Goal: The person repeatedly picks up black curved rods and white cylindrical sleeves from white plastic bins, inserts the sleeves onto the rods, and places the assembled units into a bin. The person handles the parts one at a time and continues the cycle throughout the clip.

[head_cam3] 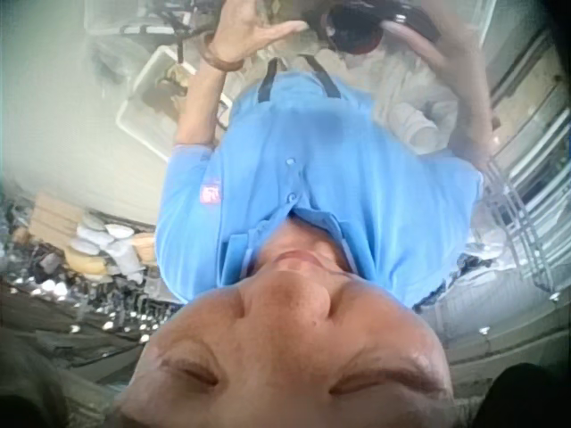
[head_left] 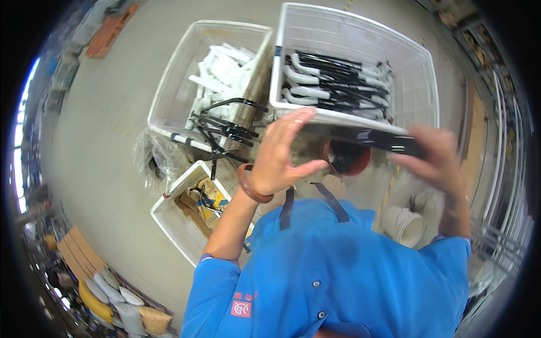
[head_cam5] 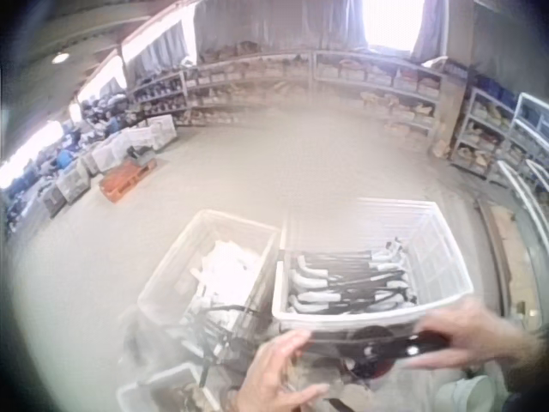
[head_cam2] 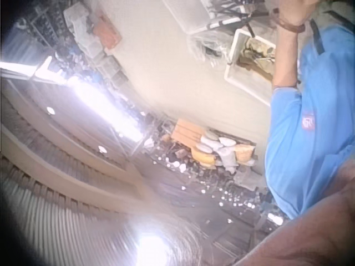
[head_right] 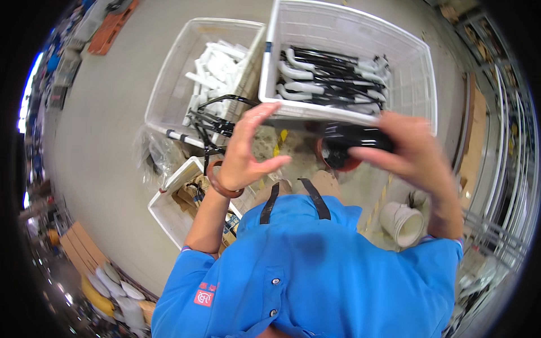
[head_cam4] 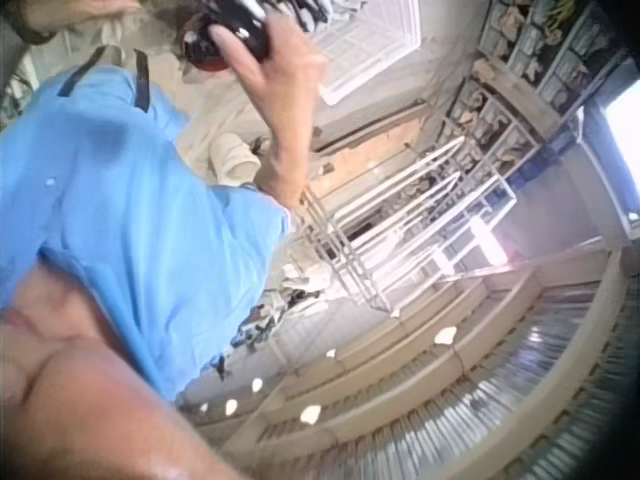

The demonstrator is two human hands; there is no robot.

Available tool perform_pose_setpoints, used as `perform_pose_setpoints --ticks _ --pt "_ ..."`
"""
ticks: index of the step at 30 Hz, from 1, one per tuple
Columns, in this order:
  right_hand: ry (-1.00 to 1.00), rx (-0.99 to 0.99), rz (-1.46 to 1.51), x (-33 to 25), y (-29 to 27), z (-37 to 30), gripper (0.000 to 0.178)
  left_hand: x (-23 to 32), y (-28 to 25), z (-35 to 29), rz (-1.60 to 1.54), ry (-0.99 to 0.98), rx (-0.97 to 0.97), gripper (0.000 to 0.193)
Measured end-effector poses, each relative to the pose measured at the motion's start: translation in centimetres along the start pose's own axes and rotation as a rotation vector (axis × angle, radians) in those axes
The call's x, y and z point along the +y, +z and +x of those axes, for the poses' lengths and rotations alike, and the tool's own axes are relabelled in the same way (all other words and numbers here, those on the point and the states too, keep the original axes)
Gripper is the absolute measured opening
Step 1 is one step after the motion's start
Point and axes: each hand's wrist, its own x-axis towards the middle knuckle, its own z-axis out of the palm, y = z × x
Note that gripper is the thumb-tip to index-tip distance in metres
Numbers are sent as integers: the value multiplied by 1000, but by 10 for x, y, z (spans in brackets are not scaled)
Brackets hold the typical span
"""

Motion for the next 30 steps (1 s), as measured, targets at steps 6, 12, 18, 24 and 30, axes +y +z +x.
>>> perform_pose_setpoints --ticks 6,12,18,24,30 --pt "-244 -26 -281 107 235 5 46 -76 134 -29 137 -157 -557 57" --pt "41 284 230 259 344 -57 34 -184 213 -113 379 -447 -442 26" --pt "666 -105 24 484 501 -102 26 -210 253 -153 114 -1107 -208 33" --pt "1235 49 407 600 654 -25 41 -202 282 -182 -126 -1188 342 22" --pt "1543 196 623 681 773 22 32 -213 283 -185 -297 -1071 543 27"
